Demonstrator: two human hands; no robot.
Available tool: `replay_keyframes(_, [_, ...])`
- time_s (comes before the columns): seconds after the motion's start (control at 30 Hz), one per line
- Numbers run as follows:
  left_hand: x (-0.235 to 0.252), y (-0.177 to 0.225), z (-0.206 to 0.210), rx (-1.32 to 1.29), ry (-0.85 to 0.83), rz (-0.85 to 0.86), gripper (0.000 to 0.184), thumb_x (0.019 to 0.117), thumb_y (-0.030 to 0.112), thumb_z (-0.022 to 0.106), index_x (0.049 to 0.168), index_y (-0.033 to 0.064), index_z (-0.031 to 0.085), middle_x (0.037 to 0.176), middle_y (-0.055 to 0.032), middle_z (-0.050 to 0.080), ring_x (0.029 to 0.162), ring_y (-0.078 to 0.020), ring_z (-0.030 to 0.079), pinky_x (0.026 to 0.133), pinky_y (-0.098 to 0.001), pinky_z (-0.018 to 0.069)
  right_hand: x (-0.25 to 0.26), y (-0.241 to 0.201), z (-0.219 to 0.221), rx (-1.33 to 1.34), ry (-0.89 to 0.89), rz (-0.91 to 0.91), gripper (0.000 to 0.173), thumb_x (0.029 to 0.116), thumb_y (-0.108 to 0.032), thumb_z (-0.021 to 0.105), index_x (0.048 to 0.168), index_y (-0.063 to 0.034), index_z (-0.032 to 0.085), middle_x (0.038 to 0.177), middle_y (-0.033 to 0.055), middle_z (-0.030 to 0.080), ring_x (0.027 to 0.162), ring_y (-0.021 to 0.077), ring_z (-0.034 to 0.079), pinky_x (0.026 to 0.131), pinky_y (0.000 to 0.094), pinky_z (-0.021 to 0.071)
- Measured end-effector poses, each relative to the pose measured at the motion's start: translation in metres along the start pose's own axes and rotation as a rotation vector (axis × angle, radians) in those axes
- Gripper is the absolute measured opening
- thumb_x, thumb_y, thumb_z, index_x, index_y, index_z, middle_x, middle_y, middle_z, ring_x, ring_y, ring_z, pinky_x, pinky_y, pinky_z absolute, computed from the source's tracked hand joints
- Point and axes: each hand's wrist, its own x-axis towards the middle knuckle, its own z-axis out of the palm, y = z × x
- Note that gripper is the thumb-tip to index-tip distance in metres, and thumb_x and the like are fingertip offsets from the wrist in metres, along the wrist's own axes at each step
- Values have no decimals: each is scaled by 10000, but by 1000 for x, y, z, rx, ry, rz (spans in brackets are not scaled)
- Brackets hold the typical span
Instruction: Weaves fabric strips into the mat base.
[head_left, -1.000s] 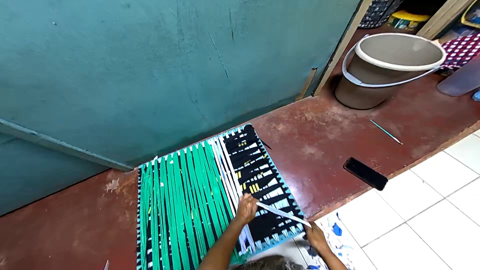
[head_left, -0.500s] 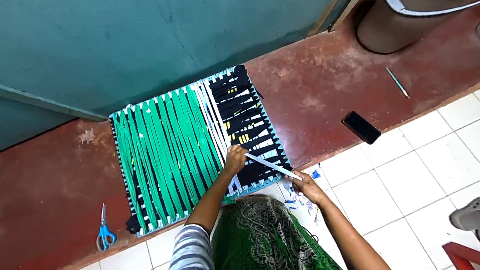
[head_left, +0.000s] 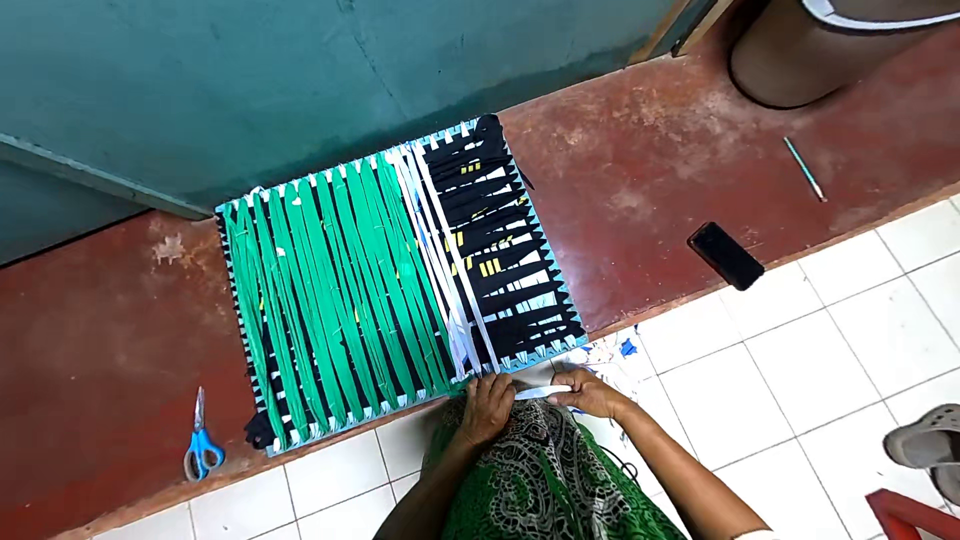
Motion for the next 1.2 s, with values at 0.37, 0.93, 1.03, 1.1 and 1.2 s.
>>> replay_keyframes(0.37, [-28,24,1,-312,-131,-244,352,904,150,610,1195,-22,707,1222,-164,716,1057,-389,689,824,-541,548,30,-38,-6,-193,13,-80,342,1071,-214,513,1008,91,655,872,220,635,851,312,603,836,505,469])
replay_keyframes(0.93, [-26,34,11,-107,-216,-201,380,864,19,663,1241,-34,683,1375,-272,612,1082,-405,709,804,-484,584,102,-105,-14,-380,357,150,391,1116,-258,398,1180,50,631,1090,267,681,1112,421,651,961,580,476])
replay_keyframes(1.03, [-28,32,9,-218,-204,-179,359,866,-1,651,1221,-37,693,1361,-275,622,1110,-434,695,821,-526,579,105,-103,-23,-340,389,168,382,1116,-257,400,1163,46,628,1083,261,676,1105,411,649,954,570,477])
replay_keyframes(1.1, [-27,27,3,-332,-174,-152,279,871,-5,645,1131,4,748,1302,-211,679,1085,-414,704,823,-548,572,109,-97,-28,-261,406,140,367,1108,-249,427,1107,54,634,1038,253,667,1051,394,650,925,564,477])
replay_keyframes(1.2, [-4,14,-6,-416,-46,-210,183,890,51,604,948,26,776,1102,-128,754,973,-313,732,840,-447,600,112,-89,-41,-123,384,60,319,1077,-217,509,984,62,633,938,207,622,919,316,602,872,509,462])
